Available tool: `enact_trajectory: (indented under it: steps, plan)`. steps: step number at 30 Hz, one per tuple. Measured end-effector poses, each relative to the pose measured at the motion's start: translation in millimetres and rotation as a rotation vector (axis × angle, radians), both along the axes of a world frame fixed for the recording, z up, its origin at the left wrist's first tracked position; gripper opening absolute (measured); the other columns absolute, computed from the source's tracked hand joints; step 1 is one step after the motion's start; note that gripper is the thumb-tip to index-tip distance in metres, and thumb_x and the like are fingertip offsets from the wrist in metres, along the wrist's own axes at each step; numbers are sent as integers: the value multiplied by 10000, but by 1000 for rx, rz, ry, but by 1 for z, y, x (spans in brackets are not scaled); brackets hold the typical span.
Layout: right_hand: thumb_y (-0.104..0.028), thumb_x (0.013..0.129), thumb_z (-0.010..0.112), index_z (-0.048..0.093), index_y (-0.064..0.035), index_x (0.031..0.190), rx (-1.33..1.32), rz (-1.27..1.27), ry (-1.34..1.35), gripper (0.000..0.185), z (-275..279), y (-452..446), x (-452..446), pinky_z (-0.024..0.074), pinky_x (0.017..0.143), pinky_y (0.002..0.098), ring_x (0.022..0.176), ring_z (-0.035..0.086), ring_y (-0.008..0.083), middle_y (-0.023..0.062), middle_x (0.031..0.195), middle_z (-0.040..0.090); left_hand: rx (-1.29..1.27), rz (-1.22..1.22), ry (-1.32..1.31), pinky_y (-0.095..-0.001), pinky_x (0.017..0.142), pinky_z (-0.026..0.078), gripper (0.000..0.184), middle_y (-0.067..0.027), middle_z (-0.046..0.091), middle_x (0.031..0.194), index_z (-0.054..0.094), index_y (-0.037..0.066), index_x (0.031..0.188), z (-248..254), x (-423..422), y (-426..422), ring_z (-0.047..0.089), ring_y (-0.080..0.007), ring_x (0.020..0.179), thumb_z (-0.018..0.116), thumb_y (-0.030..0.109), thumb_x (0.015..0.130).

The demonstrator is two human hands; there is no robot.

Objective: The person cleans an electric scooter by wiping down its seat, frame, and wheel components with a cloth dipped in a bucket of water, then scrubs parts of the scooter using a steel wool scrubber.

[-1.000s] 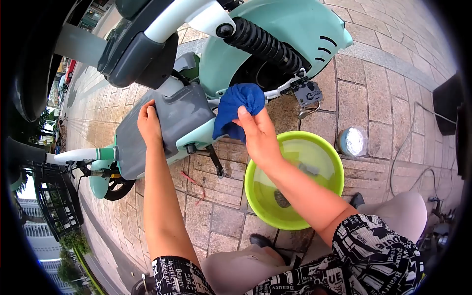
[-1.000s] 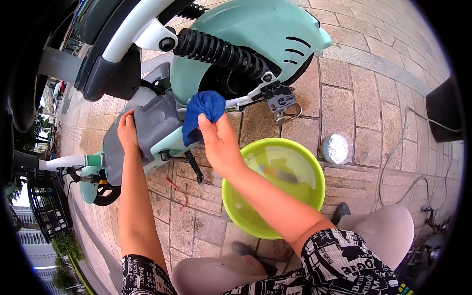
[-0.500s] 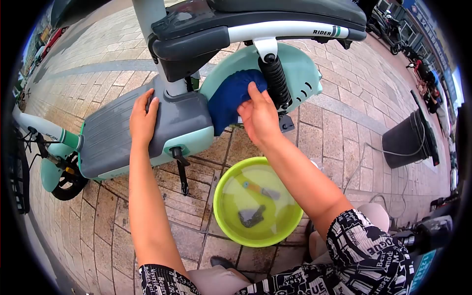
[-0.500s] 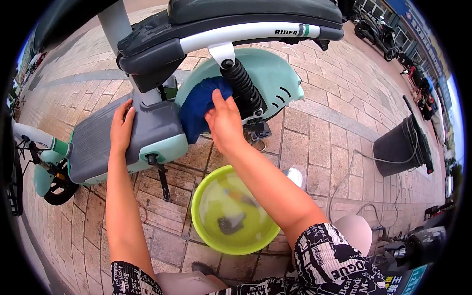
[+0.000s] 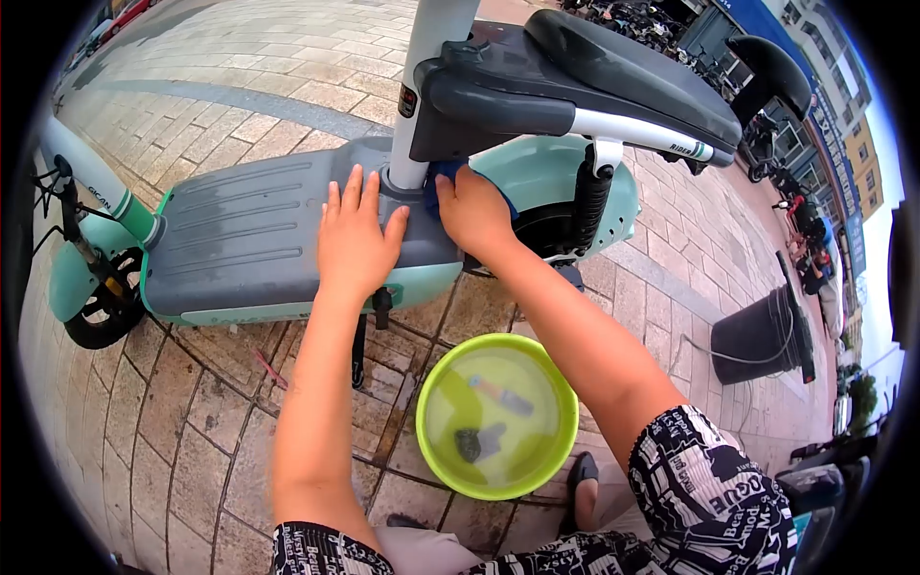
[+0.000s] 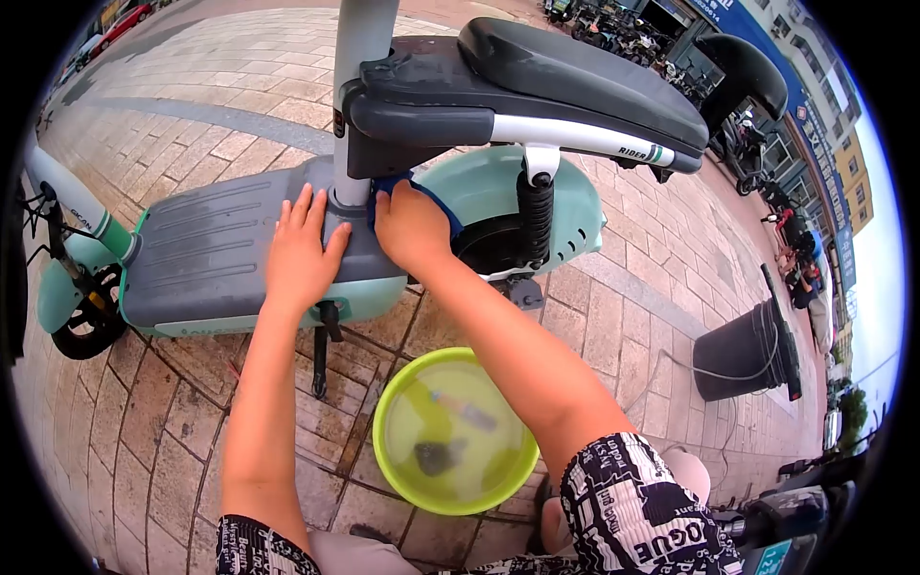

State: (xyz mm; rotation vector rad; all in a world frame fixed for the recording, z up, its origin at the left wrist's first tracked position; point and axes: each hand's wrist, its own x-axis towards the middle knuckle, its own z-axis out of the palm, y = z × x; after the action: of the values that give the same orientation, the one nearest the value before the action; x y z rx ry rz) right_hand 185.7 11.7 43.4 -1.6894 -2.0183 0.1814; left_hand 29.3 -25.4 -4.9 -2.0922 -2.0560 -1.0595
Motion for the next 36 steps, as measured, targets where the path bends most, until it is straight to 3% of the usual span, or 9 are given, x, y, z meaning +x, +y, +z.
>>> enact_trajectory:
  steps: [4,7,12,14,16,24,26,29,36]
  plan:
    - [-254,952,529,569,-21,882,82,55,251,246,-22,-2,24,473,698,406,771,625,318,148,826,661,46,-35,-168,-501,1114,264,724,-190,434,1433,359,42,1436,23,18,16,361,-426,1339,571,467,889]
    - [-228,998,489,550,-75,1215,-197,37,1428,273,-10,-37,36,454,827,309,903,571,119,-14,1036,609,164,-359,-723,-375,956,426,662,-191,593,1188,397,37,1340,30,26,57,583,-296,1109,731,221,800]
    - [-225,1001,475,488,-57,1283,185,186,1561,328,-4,-65,46,423,965,369,1110,554,240,109,1234,565,62,-380,-734,-358,862,478,571,-146,648,1037,487,32,1174,31,21,72,629,-266,996,788,121,698]
    - [-200,948,542,527,-21,1205,543,132,398,314,-17,-43,52,374,1017,435,1165,511,341,180,1213,556,79,-350,-743,-366,827,493,547,-152,661,1000,506,26,1141,34,25,70,645,-283,971,790,117,683]
    - [-226,816,642,549,2,1099,657,-16,-394,374,-20,-20,44,321,1040,490,1151,477,407,254,1169,535,121,-264,-735,-429,798,503,504,-216,669,992,495,41,1082,34,29,70,634,-398,967,775,166,683]
    - [-267,800,640,593,-40,1013,350,51,-550,314,9,20,39,366,1008,459,1153,482,358,186,1145,545,103,-305,-751,-430,793,500,449,-217,667,978,503,23,1057,36,26,67,634,-400,959,752,177,717]
    - [-252,811,636,595,-33,1050,758,93,-480,327,-7,-3,51,367,1011,472,1145,494,369,192,1144,545,128,-318,-759,-426,802,497,429,-221,662,983,500,21,1054,39,26,62,629,-400,965,738,162,726]
    - [-263,821,641,570,26,1103,618,-9,-467,411,-47,-34,71,320,1059,494,1220,427,455,295,1227,492,127,-273,-729,-424,808,495,413,-225,659,987,496,17,1052,40,26,59,627,-405,962,723,144,731]
    - [-271,819,624,503,130,1162,609,-253,-411,541,0,13,42,292,1069,524,1192,411,519,390,1231,443,138,-316,-747,-430,809,493,404,-225,657,993,491,26,1055,32,27,67,623,-412,966,713,140,738]
